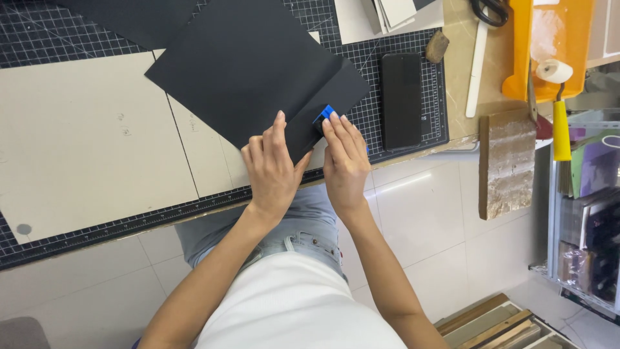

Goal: The person applies glue to a white cardboard spine using a roller, then wraps a black paper cover around it. They smooth the cover with a blue plastic tool, fold the edges, and repeat the gluing and smoothing steps to secure the cover.

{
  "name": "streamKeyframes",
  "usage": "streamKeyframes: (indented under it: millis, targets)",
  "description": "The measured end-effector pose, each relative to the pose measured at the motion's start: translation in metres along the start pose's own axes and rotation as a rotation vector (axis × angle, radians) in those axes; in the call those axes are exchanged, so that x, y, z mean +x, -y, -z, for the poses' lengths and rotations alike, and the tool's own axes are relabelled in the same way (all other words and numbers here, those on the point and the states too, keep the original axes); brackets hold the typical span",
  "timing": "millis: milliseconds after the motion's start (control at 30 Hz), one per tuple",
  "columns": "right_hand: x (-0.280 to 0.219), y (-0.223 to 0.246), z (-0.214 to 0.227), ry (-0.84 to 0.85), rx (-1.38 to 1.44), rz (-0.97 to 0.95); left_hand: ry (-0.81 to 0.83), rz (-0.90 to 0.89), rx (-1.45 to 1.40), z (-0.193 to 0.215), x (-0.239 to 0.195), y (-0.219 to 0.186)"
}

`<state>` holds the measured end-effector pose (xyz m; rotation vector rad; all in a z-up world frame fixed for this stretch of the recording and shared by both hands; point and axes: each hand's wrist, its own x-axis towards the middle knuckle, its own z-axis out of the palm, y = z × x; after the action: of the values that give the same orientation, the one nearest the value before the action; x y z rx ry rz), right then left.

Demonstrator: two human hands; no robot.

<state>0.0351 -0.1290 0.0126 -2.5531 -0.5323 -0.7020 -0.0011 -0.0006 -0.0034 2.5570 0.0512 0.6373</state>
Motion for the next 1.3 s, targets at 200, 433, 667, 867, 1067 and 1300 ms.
streamKeyframes:
  millis: [200,433,667,867,1067,1300]
  targets:
    - [0.010,0.006,-0.006,0.002,0.029,-0.009,-0.007,-0.004,0.020,-0.005,-0.003,0.003]
    - [0.027,0.009,0.009,0.032,0.247,-0.043,0.010,-0.016,0.006,-0.005,-0.003,0.004]
    - [0.021,-0.049,0.032,0.240,0.204,0.283,0.154,-0.168,-0.115,0.005,0.014,0.067]
    - [0.031,-0.060,0.020,0.234,0.277,0.386,0.213,-0.193,-0.209,0.006,0.020,0.080]
    - [0.039,-0.058,0.013,0.280,0.333,0.378,0.210,-0.193,-0.164,0.007,0.020,0.079]
    - [0.037,-0.035,0.003,0.266,0.372,0.381,0.230,-0.179,-0.168,0.007,0.020,0.079]
